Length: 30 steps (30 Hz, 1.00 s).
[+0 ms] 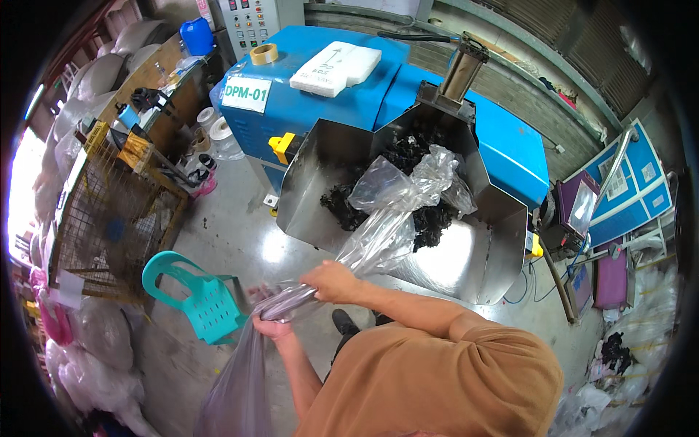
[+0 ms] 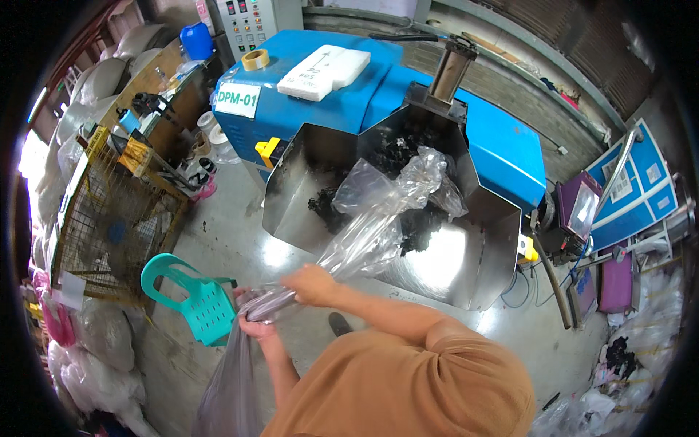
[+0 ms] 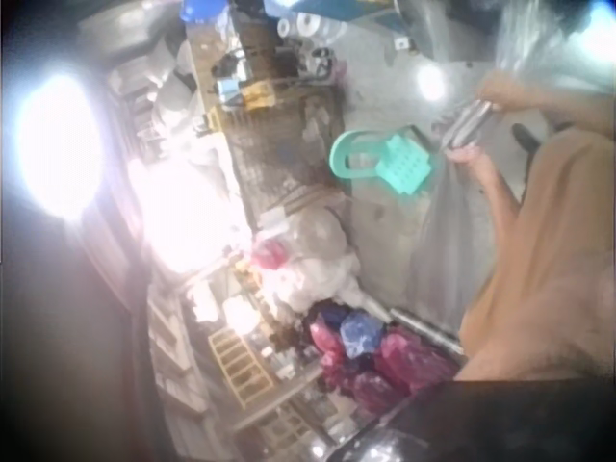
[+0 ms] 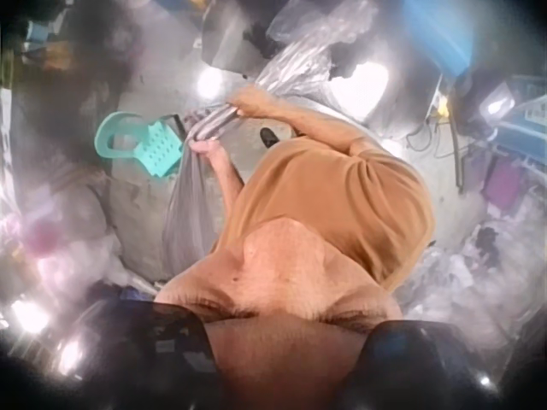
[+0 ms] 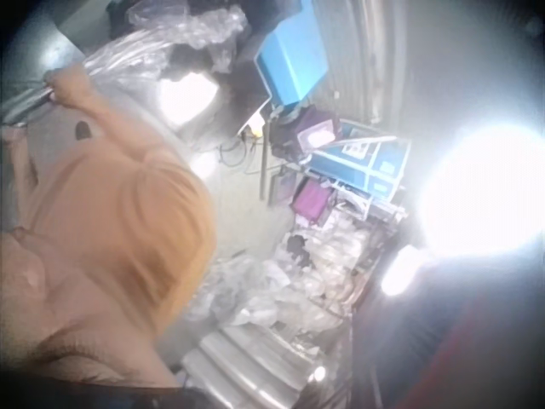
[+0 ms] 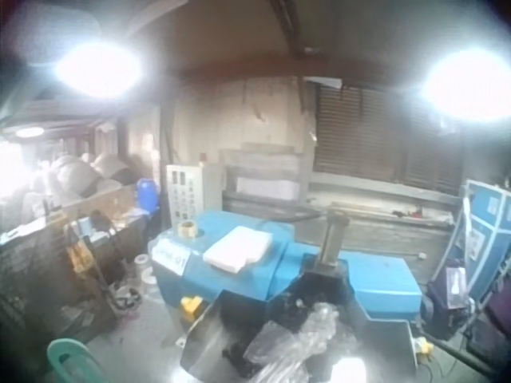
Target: The person walks through a warehouse filled with plastic waste, selects a roll of bubble wrap, and feeds it into a shredding machine. They then handle a black plastic roll and place it on a weighing scale. Finally, the person writes on a clipboard with a pen.
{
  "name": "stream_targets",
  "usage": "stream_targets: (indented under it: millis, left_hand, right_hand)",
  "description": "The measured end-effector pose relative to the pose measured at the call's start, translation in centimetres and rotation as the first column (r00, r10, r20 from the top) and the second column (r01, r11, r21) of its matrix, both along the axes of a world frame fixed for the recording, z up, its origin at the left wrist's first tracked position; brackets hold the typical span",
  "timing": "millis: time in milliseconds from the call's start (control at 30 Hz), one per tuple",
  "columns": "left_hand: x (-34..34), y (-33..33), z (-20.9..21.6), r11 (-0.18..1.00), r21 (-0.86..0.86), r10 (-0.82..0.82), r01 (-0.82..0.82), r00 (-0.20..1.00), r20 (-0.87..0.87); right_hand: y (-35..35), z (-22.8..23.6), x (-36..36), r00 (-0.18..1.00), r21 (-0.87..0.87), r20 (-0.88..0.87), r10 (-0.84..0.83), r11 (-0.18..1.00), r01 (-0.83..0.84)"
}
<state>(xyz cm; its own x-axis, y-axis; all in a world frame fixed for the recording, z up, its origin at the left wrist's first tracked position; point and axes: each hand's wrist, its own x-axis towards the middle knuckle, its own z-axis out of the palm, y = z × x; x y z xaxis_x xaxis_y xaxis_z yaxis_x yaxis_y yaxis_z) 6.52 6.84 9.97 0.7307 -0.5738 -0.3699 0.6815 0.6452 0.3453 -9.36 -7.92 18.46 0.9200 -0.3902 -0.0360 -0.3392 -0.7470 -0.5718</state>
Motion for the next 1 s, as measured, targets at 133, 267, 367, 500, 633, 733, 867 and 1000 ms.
stream_targets:
  millis: [133, 267, 367, 500, 633, 733, 867, 1000]
  left_hand:
    - [-0.5, 3.8, 4.1, 0.977, -0.211, 0.019, -0.026, 0.999, -0.035]
    - [-3.7, 6.0, 13.6, 0.930, -0.358, 0.171, -0.083, 0.960, 0.221]
    - [-4.8, 7.7, 16.4, 0.877, -0.477, 0.197, 0.062, 0.858, 0.474]
    - [-8.3, 8.4, 21.3, 0.902, -0.430, 0.278, 0.029, 0.723, 0.633]
    - [-12.1, 8.3, 24.5, 0.916, -0.400, 0.354, -0.033, 0.538, 0.765]
    - [-13.6, 7.0, 27.4, 0.920, -0.391, 0.367, -0.019, 0.388, 0.845]
    - [-14.4, 5.4, 31.2, 0.905, -0.426, 0.404, -0.005, 0.328, 0.854]
    - [-13.1, 3.5, 34.1, 0.887, -0.462, 0.459, 0.007, 0.107, 0.882]
  right_hand:
    - [-0.7, 2.0, -1.0, 0.984, -0.068, 0.174, 0.046, 0.997, -0.035]
    - [-0.9, 10.0, -1.1, 0.922, -0.075, 0.234, 0.308, 0.952, -0.298]
    - [-1.6, 12.4, -1.7, 0.818, -0.215, 0.262, 0.511, 0.858, -0.467]
    - [-1.9, 13.4, -1.5, 0.756, -0.432, 0.259, 0.601, 0.772, -0.466]
    - [-4.4, 18.6, -0.6, 0.714, -0.648, 0.406, 0.571, 0.731, -0.216]
    - [-9.5, 21.9, -2.3, 0.594, -0.735, 0.586, 0.551, 0.670, 0.104]
    - [-15.0, 26.8, -6.7, 0.705, -0.768, 0.582, 0.405, 0.560, 0.312]
    - [-19.3, 31.8, -11.5, 0.647, -0.778, 0.628, 0.433, 0.332, 0.533]
